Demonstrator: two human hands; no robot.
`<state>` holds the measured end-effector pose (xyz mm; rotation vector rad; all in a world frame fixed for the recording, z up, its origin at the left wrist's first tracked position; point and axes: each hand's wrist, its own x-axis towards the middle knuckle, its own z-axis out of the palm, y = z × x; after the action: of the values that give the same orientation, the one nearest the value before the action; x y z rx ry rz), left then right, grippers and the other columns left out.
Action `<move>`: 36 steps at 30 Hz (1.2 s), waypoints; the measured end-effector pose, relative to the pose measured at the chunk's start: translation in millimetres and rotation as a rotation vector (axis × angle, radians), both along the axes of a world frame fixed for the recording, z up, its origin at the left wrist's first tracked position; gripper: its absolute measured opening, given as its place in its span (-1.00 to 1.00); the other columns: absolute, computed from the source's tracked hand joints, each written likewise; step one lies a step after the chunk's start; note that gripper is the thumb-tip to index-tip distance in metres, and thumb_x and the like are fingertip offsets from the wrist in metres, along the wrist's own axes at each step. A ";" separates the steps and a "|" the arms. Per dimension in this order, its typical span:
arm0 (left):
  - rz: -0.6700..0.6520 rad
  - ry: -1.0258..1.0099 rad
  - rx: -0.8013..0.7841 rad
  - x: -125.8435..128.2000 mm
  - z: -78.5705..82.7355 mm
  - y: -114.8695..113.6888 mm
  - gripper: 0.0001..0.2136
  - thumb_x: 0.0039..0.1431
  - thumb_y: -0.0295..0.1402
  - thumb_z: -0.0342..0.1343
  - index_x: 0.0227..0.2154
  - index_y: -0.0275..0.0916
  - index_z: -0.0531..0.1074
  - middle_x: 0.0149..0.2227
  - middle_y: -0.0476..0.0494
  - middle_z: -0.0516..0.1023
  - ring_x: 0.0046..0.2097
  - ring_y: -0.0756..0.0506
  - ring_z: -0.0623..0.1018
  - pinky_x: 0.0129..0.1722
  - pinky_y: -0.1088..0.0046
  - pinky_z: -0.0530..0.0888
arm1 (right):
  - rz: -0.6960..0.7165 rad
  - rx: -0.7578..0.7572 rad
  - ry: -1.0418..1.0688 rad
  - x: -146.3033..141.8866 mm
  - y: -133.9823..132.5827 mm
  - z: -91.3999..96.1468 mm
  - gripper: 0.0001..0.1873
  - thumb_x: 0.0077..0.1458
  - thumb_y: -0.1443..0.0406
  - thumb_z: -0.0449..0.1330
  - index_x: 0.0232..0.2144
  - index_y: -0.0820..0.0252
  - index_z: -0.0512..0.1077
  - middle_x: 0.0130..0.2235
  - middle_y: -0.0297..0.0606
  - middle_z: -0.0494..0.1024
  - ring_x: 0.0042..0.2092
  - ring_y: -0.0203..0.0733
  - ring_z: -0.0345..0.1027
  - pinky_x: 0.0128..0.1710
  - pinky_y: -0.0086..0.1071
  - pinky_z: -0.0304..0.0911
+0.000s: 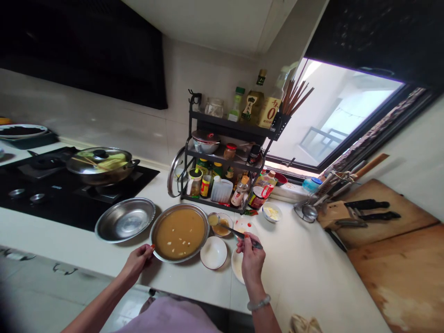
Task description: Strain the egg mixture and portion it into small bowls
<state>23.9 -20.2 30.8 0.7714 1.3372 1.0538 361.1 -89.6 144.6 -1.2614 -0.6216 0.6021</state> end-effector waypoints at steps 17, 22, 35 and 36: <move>0.015 -0.037 -0.006 0.0 2.6 -0.2 -0.54 -0.36 0.03 0.26 -0.69 -0.19 0.16 -0.76 0.15 0.21 -0.68 0.09 0.20 -0.67 0.57 0.13 | 0.250 0.120 -0.548 -12.7 -6.1 -8.6 -0.77 0.15 0.21 0.13 -0.20 0.13 0.50 -0.24 -0.18 0.51 -0.45 -0.27 0.39 -0.47 -0.35 0.39; -0.004 -0.013 0.005 -0.5 2.2 0.7 -0.56 -0.33 0.02 0.25 -0.69 -0.20 0.18 -0.76 0.12 0.24 -0.68 0.09 0.21 -0.67 0.57 0.13 | 0.112 -0.038 -0.539 1.8 1.3 -21.0 -0.67 0.10 0.08 0.13 -0.25 0.19 0.49 -0.36 -0.22 0.52 -0.49 -0.26 0.38 -0.55 -0.40 0.35; 0.003 0.034 -0.006 -0.7 2.6 -0.1 -0.56 -0.35 0.04 0.24 -0.69 -0.20 0.19 -0.75 0.13 0.22 -0.68 0.08 0.20 -0.67 0.55 0.15 | -0.074 -0.117 -0.062 12.1 11.1 -44.1 -0.63 -0.07 0.06 0.23 -0.33 0.24 0.40 -0.62 -0.34 0.48 -0.63 -0.21 0.33 -0.63 -0.37 0.29; 0.002 0.037 -0.004 -0.6 2.8 -0.2 -0.56 -0.34 0.04 0.23 -0.69 -0.19 0.19 -0.75 0.13 0.22 -0.68 0.08 0.20 -0.67 0.55 0.15 | -0.080 -0.110 -0.048 14.1 10.6 -42.8 -0.62 -0.07 0.06 0.24 -0.33 0.24 0.40 -0.61 -0.34 0.48 -0.63 -0.22 0.32 -0.63 -0.37 0.29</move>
<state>23.4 -20.4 33.6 0.7898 1.3712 1.0425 375.2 -79.0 101.8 -1.4010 -0.5818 0.5471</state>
